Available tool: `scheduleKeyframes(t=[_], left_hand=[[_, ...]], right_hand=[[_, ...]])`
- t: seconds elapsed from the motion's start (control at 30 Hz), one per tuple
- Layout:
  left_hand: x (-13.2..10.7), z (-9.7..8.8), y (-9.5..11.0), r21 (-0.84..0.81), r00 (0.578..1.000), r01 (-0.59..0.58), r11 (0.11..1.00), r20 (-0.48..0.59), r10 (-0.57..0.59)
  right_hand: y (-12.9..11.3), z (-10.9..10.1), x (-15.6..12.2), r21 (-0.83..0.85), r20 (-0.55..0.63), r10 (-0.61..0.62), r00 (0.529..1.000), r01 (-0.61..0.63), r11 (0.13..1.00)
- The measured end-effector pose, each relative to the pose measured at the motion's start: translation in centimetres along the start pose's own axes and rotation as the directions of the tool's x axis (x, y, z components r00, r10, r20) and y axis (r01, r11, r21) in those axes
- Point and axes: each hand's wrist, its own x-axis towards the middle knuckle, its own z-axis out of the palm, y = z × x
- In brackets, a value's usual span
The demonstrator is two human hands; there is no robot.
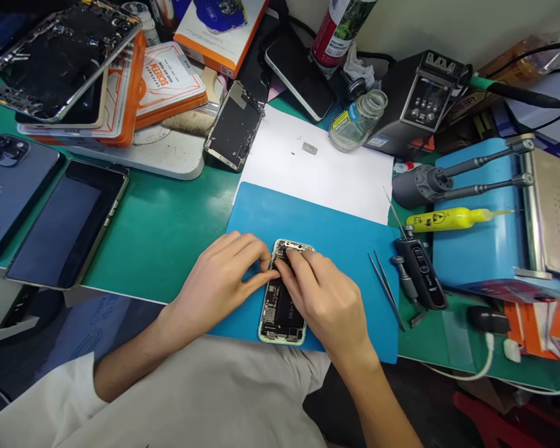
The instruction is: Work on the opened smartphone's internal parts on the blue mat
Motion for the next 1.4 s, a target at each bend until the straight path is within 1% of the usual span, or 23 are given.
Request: scheduleKeyframes(t=[0.17,0.53,0.7,0.83,1.0,1.2,1.3,1.4], left_hand=[[-0.1,0.0,0.1,-0.005,0.999,0.032,0.999,0.021,-0.032],[0.0,0.0,0.3,-0.012,0.999,0.035,0.999,0.026,-0.035],[0.0,0.1,0.4,-0.003,0.999,0.039,0.999,0.024,-0.039],[-0.1,0.0,0.5,0.014,0.999,0.023,1.0,0.045,-0.024],[0.1,0.0,0.6,-0.001,0.998,0.041,0.999,0.055,-0.04],[0.2,0.0,0.5,-0.014,0.998,0.044,0.999,0.055,-0.043],[0.3,0.0,0.5,-0.017,0.998,0.045,0.999,0.048,-0.044],[0.2,0.0,0.5,-0.007,0.998,0.038,0.999,0.045,-0.037]], right_hand=[[0.1,0.1,-0.3,-0.001,-0.014,0.028,1.0,-0.028,1.0],[0.3,0.8,-1.1,0.0,-0.093,-0.002,0.996,0.002,1.0],[0.5,1.0,-1.1,0.035,-0.105,0.015,0.994,-0.012,0.999],[0.7,1.3,-1.3,0.101,-0.119,0.087,0.989,-0.075,0.992],[0.9,1.5,-1.5,0.233,-0.121,0.245,0.962,-0.213,0.949],[1.0,1.1,-1.5,0.376,-0.112,0.331,0.937,-0.268,0.887],[1.0,0.9,-1.6,0.339,-0.126,0.318,0.94,-0.261,0.904],[0.9,1.1,-1.8,0.247,-0.108,0.241,0.965,-0.209,0.946]])
